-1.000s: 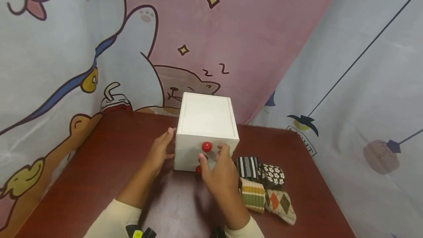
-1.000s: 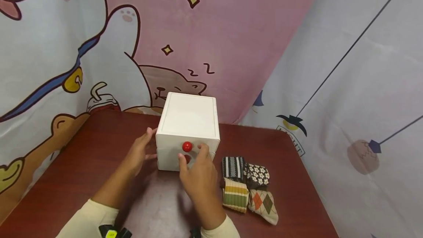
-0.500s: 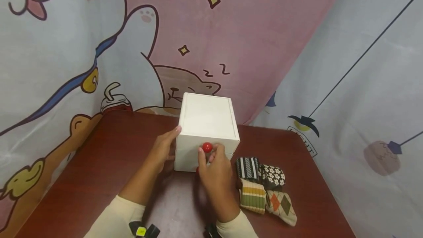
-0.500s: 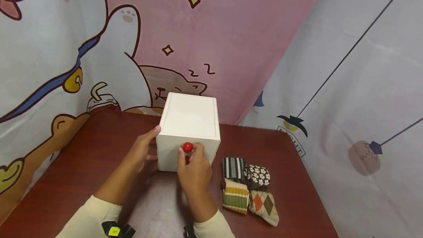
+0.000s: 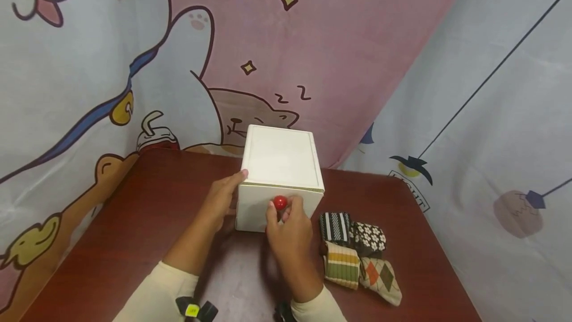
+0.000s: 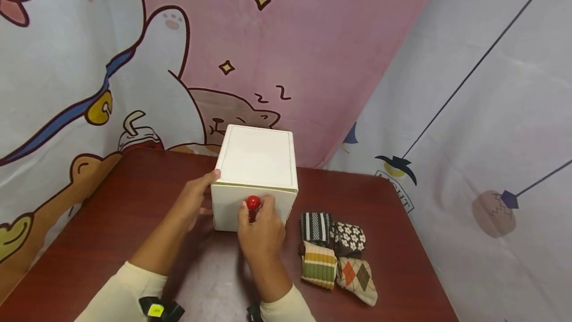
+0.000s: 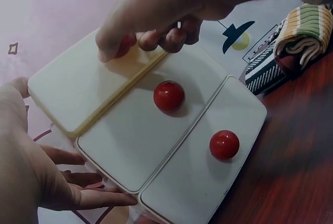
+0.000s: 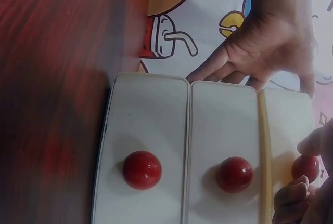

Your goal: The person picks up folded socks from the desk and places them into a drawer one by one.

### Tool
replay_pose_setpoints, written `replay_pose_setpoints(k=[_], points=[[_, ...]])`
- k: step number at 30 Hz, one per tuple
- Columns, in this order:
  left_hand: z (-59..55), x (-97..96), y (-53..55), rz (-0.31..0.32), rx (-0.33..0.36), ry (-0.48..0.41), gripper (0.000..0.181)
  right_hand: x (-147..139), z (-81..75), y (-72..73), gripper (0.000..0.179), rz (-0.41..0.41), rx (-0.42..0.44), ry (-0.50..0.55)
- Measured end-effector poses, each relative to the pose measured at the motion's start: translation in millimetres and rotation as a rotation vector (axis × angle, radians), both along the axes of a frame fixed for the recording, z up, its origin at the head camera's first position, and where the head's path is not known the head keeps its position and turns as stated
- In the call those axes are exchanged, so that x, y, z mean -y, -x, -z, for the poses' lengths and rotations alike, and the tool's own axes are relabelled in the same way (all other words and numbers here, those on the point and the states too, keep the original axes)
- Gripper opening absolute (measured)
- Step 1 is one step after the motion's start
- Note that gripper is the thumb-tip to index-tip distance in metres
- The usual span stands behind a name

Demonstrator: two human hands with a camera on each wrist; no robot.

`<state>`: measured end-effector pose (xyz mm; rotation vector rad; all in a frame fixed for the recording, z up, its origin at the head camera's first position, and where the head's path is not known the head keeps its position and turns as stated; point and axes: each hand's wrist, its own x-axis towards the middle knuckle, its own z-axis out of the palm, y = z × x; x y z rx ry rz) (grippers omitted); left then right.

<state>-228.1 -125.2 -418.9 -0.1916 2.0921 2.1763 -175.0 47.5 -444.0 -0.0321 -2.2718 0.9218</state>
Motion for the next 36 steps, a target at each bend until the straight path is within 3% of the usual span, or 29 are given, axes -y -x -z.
replay_pose_setpoints(k=[12,23,36], points=[[-1.1,0.1,1.9,-0.031,0.024,-0.043,0.065,-8,-5.8,-26.9,0.028,-0.025,-0.013,-0.079],[-0.4,-1.0,2.1,-0.027,0.026,0.010,0.069,-14,-9.5,-56.5,0.032,-0.024,0.044,-0.102],[1.1,-1.1,1.8,-0.026,0.005,0.038,0.069,-19,-3.0,-78.5,0.036,-0.066,-0.085,-0.143]])
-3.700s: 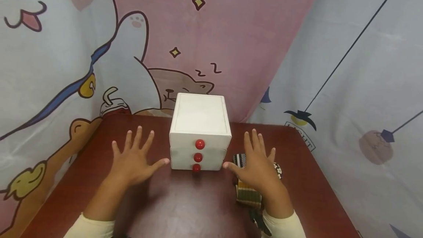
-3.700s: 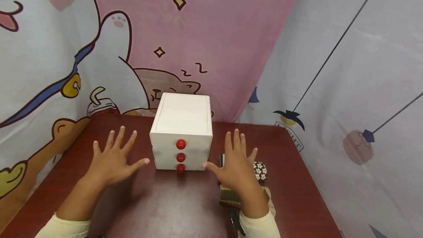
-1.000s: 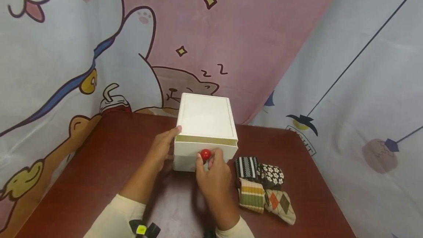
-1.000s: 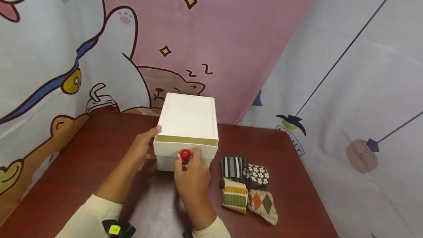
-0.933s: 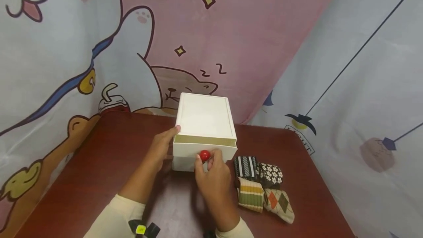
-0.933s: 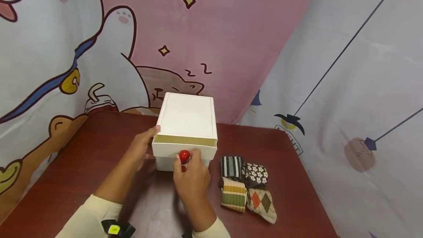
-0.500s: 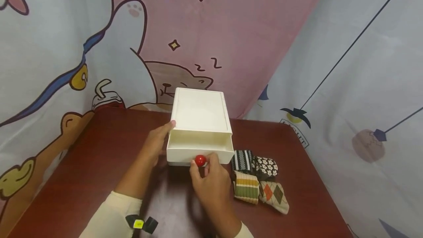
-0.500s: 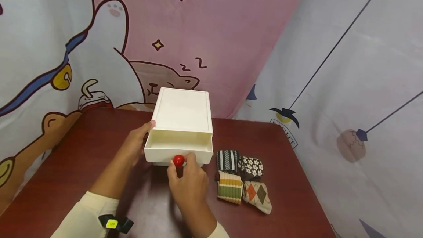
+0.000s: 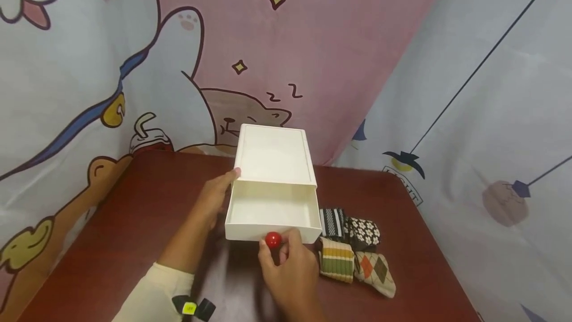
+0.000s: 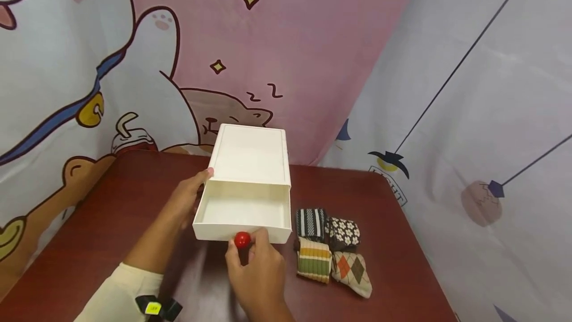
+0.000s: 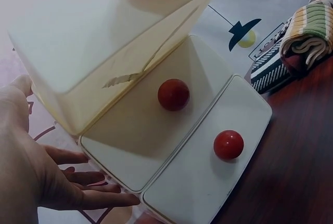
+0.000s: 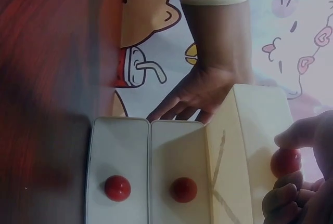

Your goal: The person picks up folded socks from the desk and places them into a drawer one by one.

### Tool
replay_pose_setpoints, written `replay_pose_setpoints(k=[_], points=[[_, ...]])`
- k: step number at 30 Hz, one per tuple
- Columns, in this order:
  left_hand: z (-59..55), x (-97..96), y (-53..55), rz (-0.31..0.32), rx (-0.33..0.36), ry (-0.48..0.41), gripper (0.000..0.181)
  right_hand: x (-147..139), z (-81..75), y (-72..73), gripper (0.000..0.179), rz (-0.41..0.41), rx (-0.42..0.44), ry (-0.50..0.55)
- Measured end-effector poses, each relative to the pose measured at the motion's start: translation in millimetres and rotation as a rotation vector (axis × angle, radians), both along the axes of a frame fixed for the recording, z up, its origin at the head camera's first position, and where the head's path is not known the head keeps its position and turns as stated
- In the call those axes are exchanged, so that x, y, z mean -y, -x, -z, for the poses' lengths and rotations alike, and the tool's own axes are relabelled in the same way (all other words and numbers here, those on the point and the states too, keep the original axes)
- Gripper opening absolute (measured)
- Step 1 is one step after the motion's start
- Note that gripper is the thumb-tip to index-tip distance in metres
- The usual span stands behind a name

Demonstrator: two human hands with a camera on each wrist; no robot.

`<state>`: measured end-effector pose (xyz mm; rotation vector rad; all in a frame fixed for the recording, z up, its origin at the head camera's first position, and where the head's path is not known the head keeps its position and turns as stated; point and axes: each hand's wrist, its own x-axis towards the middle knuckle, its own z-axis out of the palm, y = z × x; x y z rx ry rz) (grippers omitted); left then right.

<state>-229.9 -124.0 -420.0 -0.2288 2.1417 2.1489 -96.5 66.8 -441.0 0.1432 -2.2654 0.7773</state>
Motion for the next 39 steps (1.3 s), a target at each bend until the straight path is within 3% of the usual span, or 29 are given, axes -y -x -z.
replay_pose_setpoints(k=[18,24,29,39], points=[[-1.1,-2.3,-1.4,-0.002,-0.011,-0.005,0.070,-5,3.2,-9.0,0.038,-0.006,-0.038,-0.003],[-2.3,-3.0,-3.6,-0.005,0.001,0.001,0.072,-11,1.9,-15.8,0.037,0.005,-0.012,0.005],[-1.6,-2.9,-4.6,-0.002,0.017,0.014,0.073,-20,-0.4,-23.0,0.043,0.030,0.100,-0.041],[-1.2,-2.7,-3.3,0.002,0.016,0.016,0.073,-39,-6.6,-26.1,0.047,0.057,0.493,-0.136]])
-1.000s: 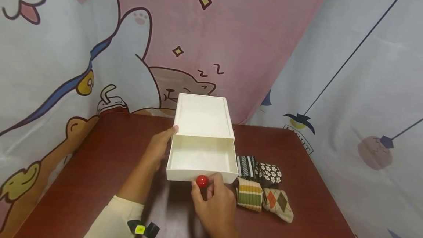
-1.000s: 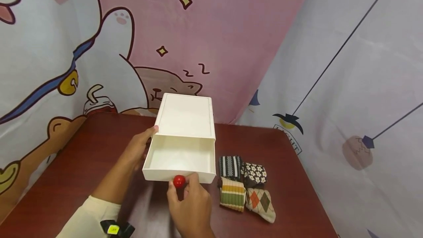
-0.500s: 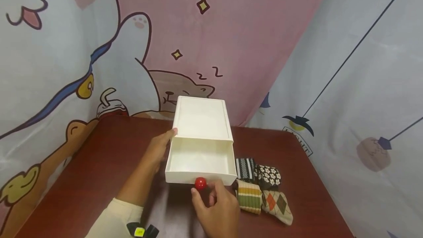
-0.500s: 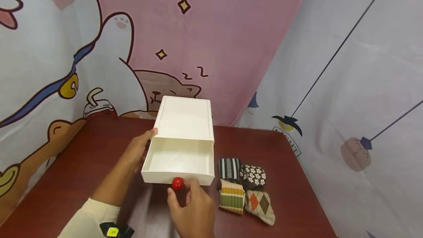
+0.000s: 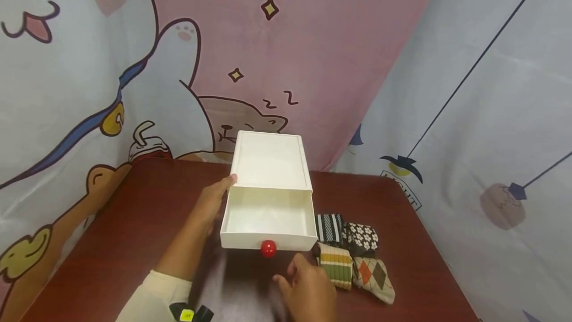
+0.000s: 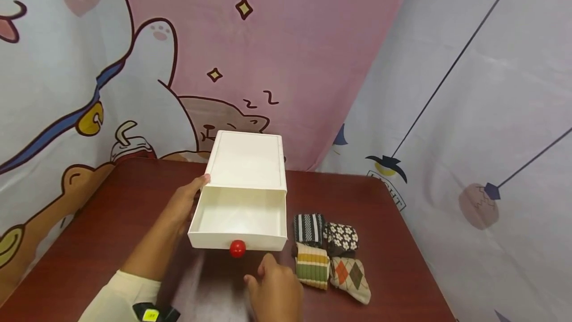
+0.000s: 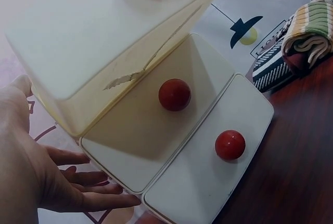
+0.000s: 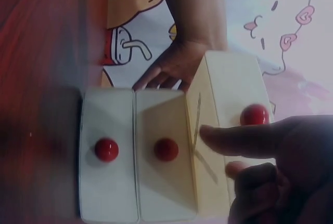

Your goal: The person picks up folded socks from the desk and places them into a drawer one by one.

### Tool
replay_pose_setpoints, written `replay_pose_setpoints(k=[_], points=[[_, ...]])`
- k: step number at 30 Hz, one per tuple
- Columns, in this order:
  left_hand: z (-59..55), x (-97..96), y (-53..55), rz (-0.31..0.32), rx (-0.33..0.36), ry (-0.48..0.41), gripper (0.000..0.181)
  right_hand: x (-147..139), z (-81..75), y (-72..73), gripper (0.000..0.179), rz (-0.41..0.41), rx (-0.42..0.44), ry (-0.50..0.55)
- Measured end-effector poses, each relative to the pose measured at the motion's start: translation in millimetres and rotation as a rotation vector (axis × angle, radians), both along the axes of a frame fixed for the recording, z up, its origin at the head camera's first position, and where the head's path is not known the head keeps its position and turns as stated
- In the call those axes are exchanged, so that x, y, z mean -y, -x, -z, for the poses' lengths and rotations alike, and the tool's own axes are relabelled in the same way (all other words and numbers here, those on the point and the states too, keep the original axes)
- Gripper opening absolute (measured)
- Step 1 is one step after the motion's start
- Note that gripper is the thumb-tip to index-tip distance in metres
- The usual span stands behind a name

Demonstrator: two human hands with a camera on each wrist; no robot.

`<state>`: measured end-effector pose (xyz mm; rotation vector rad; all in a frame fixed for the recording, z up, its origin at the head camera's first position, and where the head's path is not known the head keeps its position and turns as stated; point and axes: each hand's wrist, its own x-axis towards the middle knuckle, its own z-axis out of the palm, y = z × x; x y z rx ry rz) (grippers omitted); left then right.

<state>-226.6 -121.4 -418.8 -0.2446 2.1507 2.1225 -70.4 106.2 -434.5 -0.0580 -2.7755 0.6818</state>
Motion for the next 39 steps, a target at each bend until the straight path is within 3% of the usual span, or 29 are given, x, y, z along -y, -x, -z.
replay_pose_setpoints(k=[6,15,23,33,39], points=[[0.7,0.5,-0.3,-0.001,-0.005,0.001,0.073,-19,6.4,7.9,0.048,-0.006,0.156,-0.036],[2.7,-0.8,0.5,-0.002,0.000,-0.009,0.074,-59,3.9,26.5,0.041,0.062,0.143,-0.056],[0.9,-0.6,-0.6,0.002,-0.009,0.001,0.074,-83,-5.6,43.0,0.056,0.084,0.175,-0.093],[2.2,0.6,0.2,0.010,-0.009,0.000,0.075,-96,1.0,68.0,0.077,0.012,0.215,-0.177],[2.5,1.3,0.9,0.011,-0.002,0.000,0.074,-104,13.9,86.0,0.077,-0.061,0.363,-0.185]])
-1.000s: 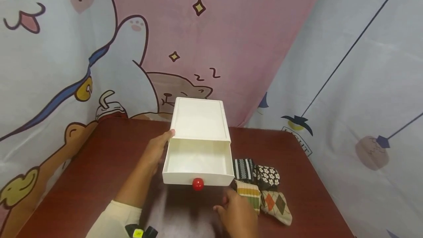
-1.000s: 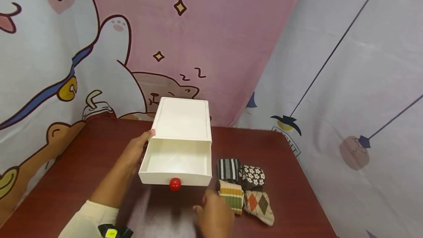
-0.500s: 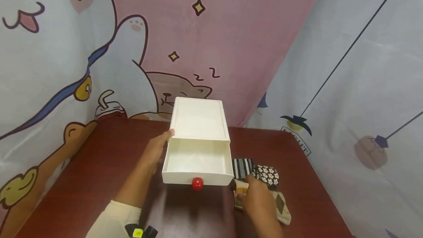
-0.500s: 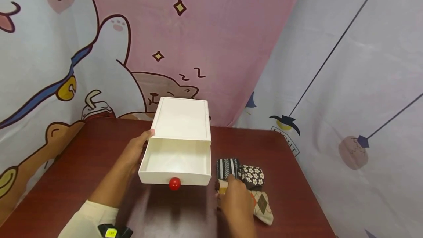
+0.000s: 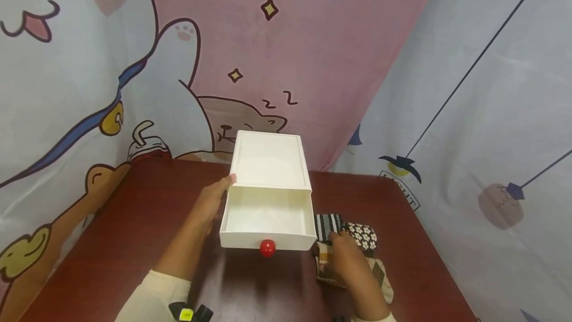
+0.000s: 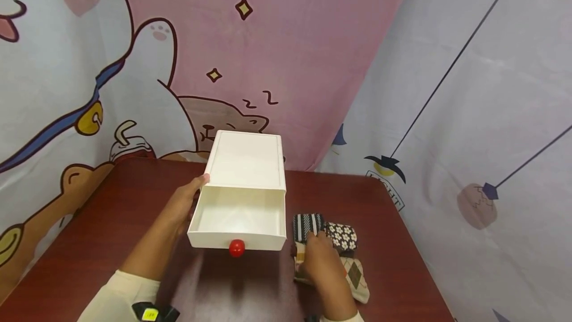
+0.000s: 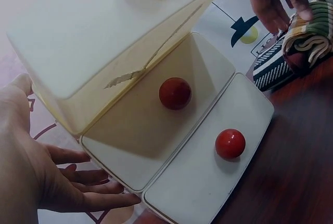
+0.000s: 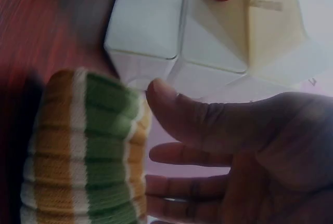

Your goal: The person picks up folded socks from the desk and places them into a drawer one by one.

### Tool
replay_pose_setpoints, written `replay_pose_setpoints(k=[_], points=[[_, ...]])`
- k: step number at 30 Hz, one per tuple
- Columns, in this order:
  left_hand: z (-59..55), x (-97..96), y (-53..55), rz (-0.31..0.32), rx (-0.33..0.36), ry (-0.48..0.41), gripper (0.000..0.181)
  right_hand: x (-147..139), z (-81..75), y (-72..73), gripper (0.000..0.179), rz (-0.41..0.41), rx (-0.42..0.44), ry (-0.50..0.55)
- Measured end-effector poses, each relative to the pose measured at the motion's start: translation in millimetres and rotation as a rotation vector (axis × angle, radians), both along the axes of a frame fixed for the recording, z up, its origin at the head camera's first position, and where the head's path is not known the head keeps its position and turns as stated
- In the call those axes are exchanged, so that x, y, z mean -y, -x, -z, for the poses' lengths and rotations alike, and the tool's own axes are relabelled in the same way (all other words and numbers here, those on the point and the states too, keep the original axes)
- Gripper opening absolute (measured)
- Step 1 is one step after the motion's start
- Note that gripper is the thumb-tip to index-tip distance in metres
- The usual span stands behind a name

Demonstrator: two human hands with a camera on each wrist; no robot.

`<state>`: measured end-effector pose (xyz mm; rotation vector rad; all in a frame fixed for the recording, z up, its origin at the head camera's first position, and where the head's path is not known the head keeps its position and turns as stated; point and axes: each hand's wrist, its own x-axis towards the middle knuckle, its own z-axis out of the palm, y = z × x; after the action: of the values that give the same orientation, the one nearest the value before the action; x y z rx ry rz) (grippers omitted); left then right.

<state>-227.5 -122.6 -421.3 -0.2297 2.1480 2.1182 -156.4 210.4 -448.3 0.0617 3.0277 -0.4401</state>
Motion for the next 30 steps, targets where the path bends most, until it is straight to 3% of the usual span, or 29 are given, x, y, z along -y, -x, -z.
replay_pose_setpoints(k=[3,7,10,18,21,24,30], points=[[-0.3,-0.3,0.4,-0.002,0.010,0.004,0.074,-15,26.7,15.0,0.070,-0.042,0.018,0.007],[0.0,-1.0,1.3,0.000,0.015,0.010,0.074,-47,85.6,41.8,0.062,-0.107,-0.030,-0.001],[0.2,-1.6,1.5,0.000,0.017,0.006,0.073,-60,108.8,53.6,0.060,-0.132,-0.037,-0.005],[-0.9,-1.1,-0.4,0.011,0.016,0.007,0.074,-46,78.3,44.6,0.064,-0.100,0.122,0.030],[-1.7,-0.7,-1.2,0.016,0.011,0.011,0.075,-52,88.9,48.9,0.064,-0.118,0.131,0.042],[-2.3,-0.5,-1.1,0.018,0.009,0.010,0.076,-55,94.8,52.5,0.053,-0.158,0.137,0.045],[-0.5,0.7,0.3,0.023,0.009,0.024,0.077,-26,37.7,24.9,0.038,-0.205,0.169,0.095]])
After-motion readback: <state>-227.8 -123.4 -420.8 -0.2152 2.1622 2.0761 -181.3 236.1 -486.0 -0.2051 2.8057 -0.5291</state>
